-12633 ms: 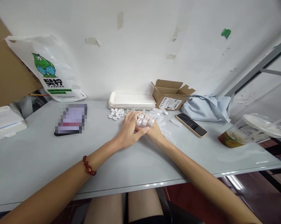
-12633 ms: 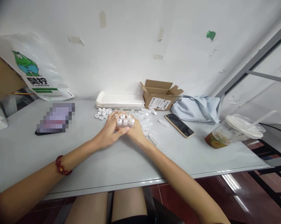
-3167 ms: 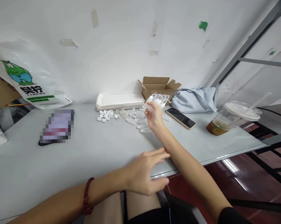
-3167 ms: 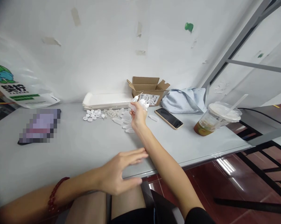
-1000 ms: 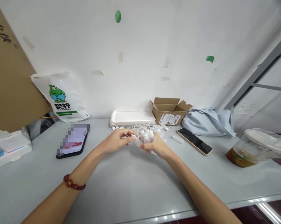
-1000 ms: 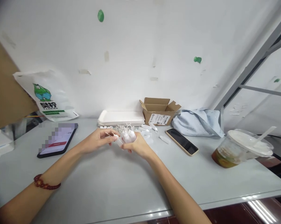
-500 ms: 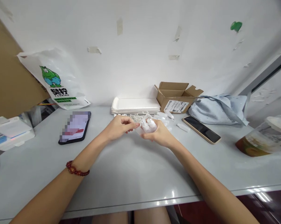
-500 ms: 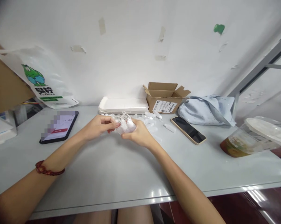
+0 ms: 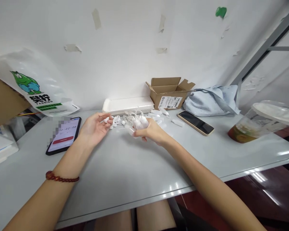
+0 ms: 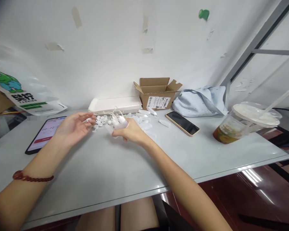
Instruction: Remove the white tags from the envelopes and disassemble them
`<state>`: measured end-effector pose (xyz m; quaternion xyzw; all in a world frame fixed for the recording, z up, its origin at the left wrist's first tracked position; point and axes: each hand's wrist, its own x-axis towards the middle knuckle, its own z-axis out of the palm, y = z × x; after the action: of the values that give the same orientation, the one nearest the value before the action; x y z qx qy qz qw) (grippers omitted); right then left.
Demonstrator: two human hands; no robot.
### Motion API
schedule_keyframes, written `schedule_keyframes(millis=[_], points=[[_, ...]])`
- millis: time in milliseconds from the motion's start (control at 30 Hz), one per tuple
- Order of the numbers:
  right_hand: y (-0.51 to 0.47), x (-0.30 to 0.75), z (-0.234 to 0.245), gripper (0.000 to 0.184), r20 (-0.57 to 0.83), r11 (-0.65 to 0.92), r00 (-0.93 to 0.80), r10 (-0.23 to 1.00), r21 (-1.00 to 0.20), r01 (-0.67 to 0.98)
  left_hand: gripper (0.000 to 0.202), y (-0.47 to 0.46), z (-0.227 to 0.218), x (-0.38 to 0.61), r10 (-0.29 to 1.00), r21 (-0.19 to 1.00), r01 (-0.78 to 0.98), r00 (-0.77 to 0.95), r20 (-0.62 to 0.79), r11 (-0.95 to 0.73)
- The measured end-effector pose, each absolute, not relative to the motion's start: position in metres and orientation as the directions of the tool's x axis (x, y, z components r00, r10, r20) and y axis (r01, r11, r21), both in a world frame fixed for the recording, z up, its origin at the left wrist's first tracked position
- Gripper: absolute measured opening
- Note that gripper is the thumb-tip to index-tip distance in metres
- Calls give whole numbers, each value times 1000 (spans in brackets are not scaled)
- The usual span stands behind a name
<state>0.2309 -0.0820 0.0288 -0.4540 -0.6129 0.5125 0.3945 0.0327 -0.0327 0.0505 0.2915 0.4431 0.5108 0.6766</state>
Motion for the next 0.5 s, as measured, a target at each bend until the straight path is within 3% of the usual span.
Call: schedule_keyframes(millis=[100, 200, 300, 500], points=[[-81, 232, 26, 16, -31, -21, -399, 917, -999, 29, 4, -41, 51, 37, 964, 934, -266, 176, -198, 240], [-81, 232, 25, 16, -55, -68, -460, 886, -998, -13, 17, -51, 49, 43, 935, 989, 22, 325, -142, 143], [-82, 230, 26, 16, -89, -95, -493, 866, -995, 12, 24, -55, 47, 46, 880, 974, 228, 461, -112, 4], [-83, 228, 27, 15, -125, -88, -444, 887, -991, 102, 25, -52, 45, 42, 834, 873, 357, 544, 94, -331]])
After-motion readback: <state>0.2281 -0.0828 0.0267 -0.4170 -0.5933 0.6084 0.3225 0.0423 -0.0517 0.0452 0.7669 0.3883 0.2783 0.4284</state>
